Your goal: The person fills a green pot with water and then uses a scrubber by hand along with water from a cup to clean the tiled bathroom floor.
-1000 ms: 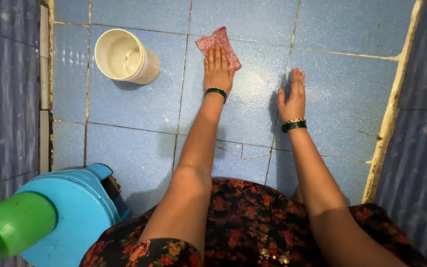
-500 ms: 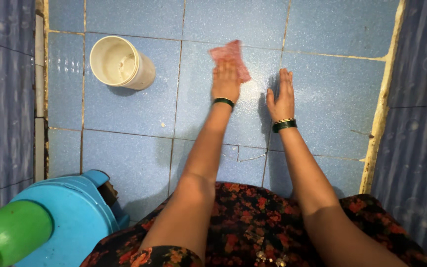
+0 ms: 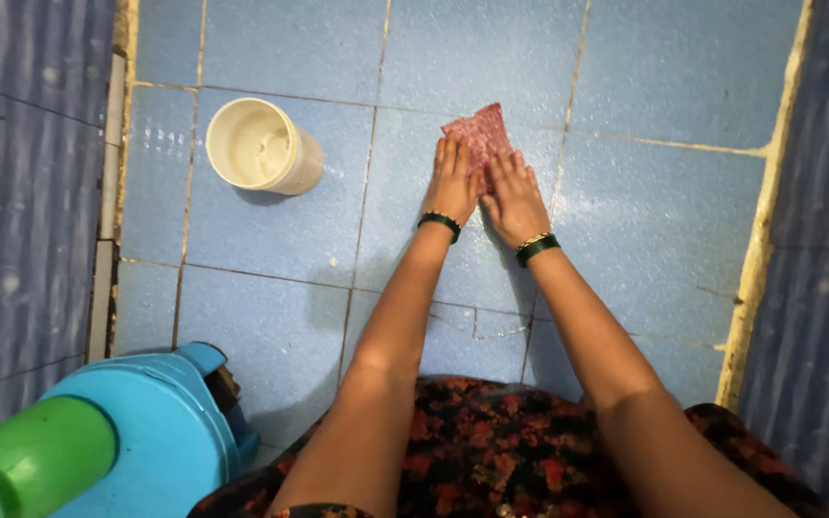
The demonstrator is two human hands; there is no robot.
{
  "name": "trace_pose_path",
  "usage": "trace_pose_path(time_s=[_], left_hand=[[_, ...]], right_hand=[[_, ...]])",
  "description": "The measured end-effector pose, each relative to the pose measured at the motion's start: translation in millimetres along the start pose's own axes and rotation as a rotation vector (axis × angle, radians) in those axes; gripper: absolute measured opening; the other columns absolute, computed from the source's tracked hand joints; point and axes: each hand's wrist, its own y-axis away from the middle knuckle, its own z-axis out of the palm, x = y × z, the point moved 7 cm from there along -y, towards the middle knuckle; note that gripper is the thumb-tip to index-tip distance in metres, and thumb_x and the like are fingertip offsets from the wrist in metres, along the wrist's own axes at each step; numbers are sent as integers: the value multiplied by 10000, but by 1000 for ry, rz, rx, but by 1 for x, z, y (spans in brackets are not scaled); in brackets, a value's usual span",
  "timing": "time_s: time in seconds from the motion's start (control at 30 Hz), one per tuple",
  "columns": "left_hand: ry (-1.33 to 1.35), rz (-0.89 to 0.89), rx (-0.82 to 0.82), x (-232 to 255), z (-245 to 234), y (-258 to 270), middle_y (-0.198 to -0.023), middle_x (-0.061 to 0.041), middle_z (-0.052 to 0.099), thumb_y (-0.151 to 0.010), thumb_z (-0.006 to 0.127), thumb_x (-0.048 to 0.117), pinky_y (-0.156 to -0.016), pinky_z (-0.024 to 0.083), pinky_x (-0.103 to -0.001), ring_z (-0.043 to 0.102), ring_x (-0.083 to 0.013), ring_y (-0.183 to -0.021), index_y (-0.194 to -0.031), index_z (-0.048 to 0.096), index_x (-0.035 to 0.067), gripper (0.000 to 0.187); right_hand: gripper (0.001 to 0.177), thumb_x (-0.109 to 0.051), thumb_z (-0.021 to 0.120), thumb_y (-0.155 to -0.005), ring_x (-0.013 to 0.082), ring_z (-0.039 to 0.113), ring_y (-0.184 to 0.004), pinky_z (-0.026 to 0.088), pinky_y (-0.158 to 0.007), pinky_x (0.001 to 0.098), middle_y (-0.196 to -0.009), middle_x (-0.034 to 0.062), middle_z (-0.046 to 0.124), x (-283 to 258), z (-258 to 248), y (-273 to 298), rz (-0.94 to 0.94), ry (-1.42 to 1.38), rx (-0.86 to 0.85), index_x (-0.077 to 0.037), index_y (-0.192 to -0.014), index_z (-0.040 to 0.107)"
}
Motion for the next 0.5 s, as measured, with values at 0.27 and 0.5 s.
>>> trace_pose_path(time_s=[0.27, 0.5], left_hand=[[-46, -143, 34, -42, -68, 15, -1672, -253, 189, -984, 627, 194, -1259, 225, -495, 173, -433, -1553, -1557, 298, -36, 700], [20, -192, 140, -95, -112, 18, -1675, -258, 175, -979, 639, 212, -1274, 202, -508, 145, -449, -1556, -1581, 226, -31, 769]], right_hand=[[757, -491, 475, -1017, 331, 97, -1587, 39, -1262, 553, -1714, 127, 204, -7, 34, -76, -89, 297, -165, -79, -1627, 294], [809, -558, 450, -1002, 383, 41, -1569, -2, -1245, 571, -1714, 143, 158, -52, 68, -136, -30, 248, -161, -89, -1633, 258]])
